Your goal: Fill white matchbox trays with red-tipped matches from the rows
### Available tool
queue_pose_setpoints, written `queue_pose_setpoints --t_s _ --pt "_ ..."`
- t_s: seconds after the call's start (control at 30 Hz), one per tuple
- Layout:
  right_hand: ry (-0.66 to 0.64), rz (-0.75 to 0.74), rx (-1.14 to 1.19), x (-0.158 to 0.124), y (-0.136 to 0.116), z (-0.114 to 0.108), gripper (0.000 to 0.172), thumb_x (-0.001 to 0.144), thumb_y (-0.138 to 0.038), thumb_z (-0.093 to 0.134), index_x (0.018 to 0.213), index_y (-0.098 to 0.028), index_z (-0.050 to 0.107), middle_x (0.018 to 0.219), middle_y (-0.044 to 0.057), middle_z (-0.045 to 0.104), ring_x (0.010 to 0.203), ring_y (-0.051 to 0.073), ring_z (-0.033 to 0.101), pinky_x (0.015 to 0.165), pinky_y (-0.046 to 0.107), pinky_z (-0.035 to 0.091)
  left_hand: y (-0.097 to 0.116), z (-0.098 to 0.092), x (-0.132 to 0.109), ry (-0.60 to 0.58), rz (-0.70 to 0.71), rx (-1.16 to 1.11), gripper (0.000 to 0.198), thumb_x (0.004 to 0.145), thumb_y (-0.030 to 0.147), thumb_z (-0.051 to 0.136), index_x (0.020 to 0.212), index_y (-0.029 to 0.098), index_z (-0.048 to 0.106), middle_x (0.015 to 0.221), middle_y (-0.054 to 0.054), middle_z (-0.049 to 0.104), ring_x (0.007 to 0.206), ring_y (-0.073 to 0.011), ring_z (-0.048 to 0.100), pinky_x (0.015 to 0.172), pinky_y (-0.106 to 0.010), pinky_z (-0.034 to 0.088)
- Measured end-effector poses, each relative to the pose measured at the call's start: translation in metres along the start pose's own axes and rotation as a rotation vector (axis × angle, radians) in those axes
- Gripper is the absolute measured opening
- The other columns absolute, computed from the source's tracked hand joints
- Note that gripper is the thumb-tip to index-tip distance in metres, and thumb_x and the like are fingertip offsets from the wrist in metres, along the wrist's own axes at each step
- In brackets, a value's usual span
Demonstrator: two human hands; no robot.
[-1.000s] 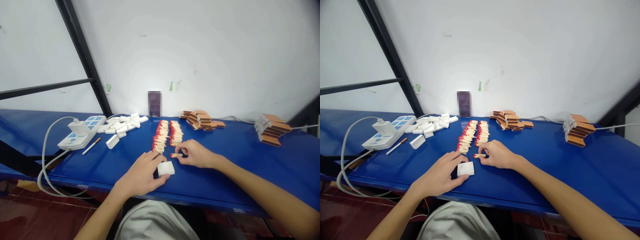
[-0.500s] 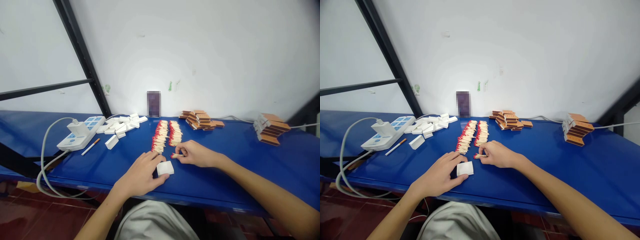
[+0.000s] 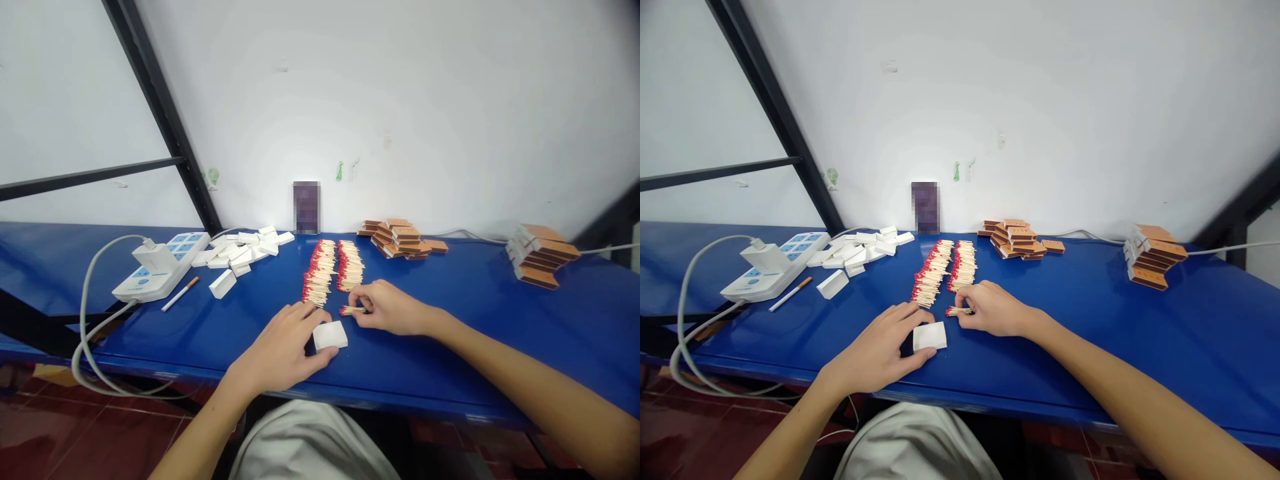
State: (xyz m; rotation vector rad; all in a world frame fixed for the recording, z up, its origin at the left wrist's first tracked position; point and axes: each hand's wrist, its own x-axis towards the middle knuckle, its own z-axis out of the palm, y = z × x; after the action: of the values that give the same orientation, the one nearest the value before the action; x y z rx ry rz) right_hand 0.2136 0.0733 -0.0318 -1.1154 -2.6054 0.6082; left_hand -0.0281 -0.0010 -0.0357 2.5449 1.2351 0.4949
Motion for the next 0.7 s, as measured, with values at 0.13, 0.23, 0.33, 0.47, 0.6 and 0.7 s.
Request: queue_pose_setpoints --t_s 0.13,0.23,0.33,0.47,0.6,0.7 --pt "0.011 -0.02 -0.004 0.0 0.001 0.001 0.011 0.086 -0.028 0.06 0.08 -0.019 0.061 0.056 -0.008 0.043 0.05 0.009 0.035 0.053 0.024 0.024 0.0 0.0 0.0 0.006 0.002 0.006 0.025 0.094 0.039 0.062 0.115 0.025 0.058 0.112 -0.003 0.062 0.105 -0.0253 0.057 0.093 -0.039 0.042" --pt "0.008 -0.025 -0.002 0.0 0.001 0.001 0.007 0.083 -0.025 0.061 0.08 -0.019 0.061 0.056 -0.008 0.043 0.05 0.008 0.035 0.054 0.024 0.024 0.0 0.0 0.0 0.011 0.005 0.007 0.025 0.094 0.038 0.062 0.114 0.025 0.058 0.112 -0.003 0.062 0.105 -0.0248 0.057 0.093 -0.039 0.042" --pt "0.02 -0.043 0.002 0.0 0.001 0.0 0.005 0.083 -0.025 0.061 0.081 -0.02 0.06 0.056 -0.009 0.041 0.05 0.008 0.035 0.055 0.023 0.025 0.0 0.0 0.0 0.008 0.003 0.001 0.024 0.094 0.037 0.062 0.114 0.025 0.058 0.112 -0.003 0.062 0.105 -0.0246 0.057 0.094 -0.039 0.042" --pt "0.06 -0.096 0.016 -0.002 -0.004 0.0 0.005 0.084 -0.024 0.061 0.083 -0.019 0.062 0.056 -0.009 0.037 0.052 0.008 0.037 0.059 0.023 0.028 0.0 0.0 0.0 0.007 0.002 0.0 0.024 0.093 0.037 0.063 0.113 0.025 0.058 0.112 -0.002 0.062 0.105 -0.0247 0.057 0.094 -0.038 0.042" --pt "0.082 -0.143 0.068 -0.006 -0.014 0.001 0.004 0.081 -0.022 0.063 0.083 -0.019 0.064 0.056 -0.009 0.035 0.052 0.009 0.036 0.059 0.022 0.031 -0.002 0.002 0.001 0.008 0.009 0.0 0.027 0.094 0.038 0.063 0.116 0.024 0.056 0.114 -0.003 0.062 0.107 -0.0253 0.056 0.096 -0.04 0.041" --pt "0.074 -0.168 0.073 -0.009 -0.022 0.002 0.004 0.081 -0.023 0.064 0.083 -0.019 0.064 0.057 -0.008 0.039 0.054 0.009 0.04 0.06 0.022 0.032 -0.002 0.002 0.001 0.005 0.01 0.004 0.026 0.094 0.039 0.062 0.115 0.024 0.057 0.113 -0.004 0.062 0.106 -0.0256 0.057 0.094 -0.04 0.041"
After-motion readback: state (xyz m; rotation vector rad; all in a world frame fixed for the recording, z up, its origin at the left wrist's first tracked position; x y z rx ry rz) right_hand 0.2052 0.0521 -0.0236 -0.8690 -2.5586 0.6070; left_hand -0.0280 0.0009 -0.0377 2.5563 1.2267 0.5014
